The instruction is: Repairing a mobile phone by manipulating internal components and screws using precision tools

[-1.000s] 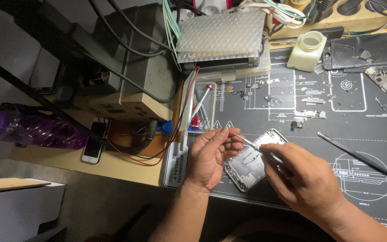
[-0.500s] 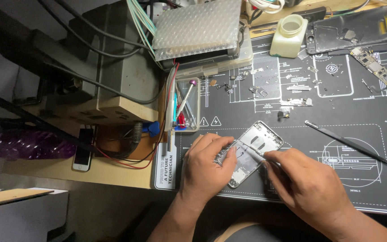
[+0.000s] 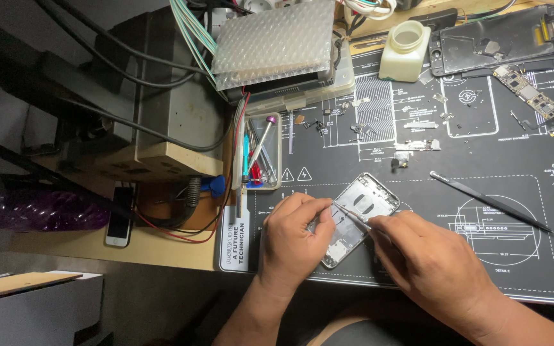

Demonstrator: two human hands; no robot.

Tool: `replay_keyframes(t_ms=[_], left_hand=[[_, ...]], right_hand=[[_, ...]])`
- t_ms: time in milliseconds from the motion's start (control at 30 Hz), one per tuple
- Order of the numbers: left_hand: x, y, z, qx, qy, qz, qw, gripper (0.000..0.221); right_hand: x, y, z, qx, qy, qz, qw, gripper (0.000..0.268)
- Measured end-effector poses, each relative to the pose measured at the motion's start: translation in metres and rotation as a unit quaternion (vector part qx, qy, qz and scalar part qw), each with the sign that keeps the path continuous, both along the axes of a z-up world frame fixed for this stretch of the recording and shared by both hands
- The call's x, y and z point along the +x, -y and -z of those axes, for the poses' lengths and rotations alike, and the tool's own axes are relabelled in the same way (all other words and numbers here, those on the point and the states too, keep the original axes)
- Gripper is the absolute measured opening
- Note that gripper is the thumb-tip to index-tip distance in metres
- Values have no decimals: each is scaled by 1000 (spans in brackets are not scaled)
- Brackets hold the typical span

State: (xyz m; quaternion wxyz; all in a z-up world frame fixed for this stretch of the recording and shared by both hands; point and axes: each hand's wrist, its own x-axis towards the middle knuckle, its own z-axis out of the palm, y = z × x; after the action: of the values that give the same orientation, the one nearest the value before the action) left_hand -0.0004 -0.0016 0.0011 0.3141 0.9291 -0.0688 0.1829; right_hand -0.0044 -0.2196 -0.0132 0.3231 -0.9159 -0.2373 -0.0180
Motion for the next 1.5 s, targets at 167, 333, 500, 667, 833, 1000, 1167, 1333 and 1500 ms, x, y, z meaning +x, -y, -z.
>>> replay_keyframes(t_ms=[167,333,500,667,833,1000,1167,1333,1500], left_hand=[[0,-1,1,-4,4,5,1000,17],[0,-1,1,-5,5,1,1000,17],[0,-2,1,-10,3,2,1000,16],[0,-1,1,-9,5,4,1000,16],[1,-2,2,-6,10,3,1000,16],[1,-1,2,-13,11,8,1000,16],[1,-2,3,-17,5,5,1000,16],[2,-2,2,-14,0,6,1000,16],[2,-3,3,-20,-1,-1,1000,15]], right_hand=[[1,-1,-2,14,13,-4,1000,27],[0,-1,-2,-3,-8,4,1000,29],[0,-2,-2,13,18,2,1000,26],[0,-2,-3,-2,7,5,1000,28],[0,-2,0,-9,14,1,1000,29],[-3,-3,2,-45,51,5,998,27],[-1,-4,-4,-27,125,-51,990,24],[-2,-10,-2,-72,169,-25,983,16],[-2,-16,-9,-87,91,40,991,23]])
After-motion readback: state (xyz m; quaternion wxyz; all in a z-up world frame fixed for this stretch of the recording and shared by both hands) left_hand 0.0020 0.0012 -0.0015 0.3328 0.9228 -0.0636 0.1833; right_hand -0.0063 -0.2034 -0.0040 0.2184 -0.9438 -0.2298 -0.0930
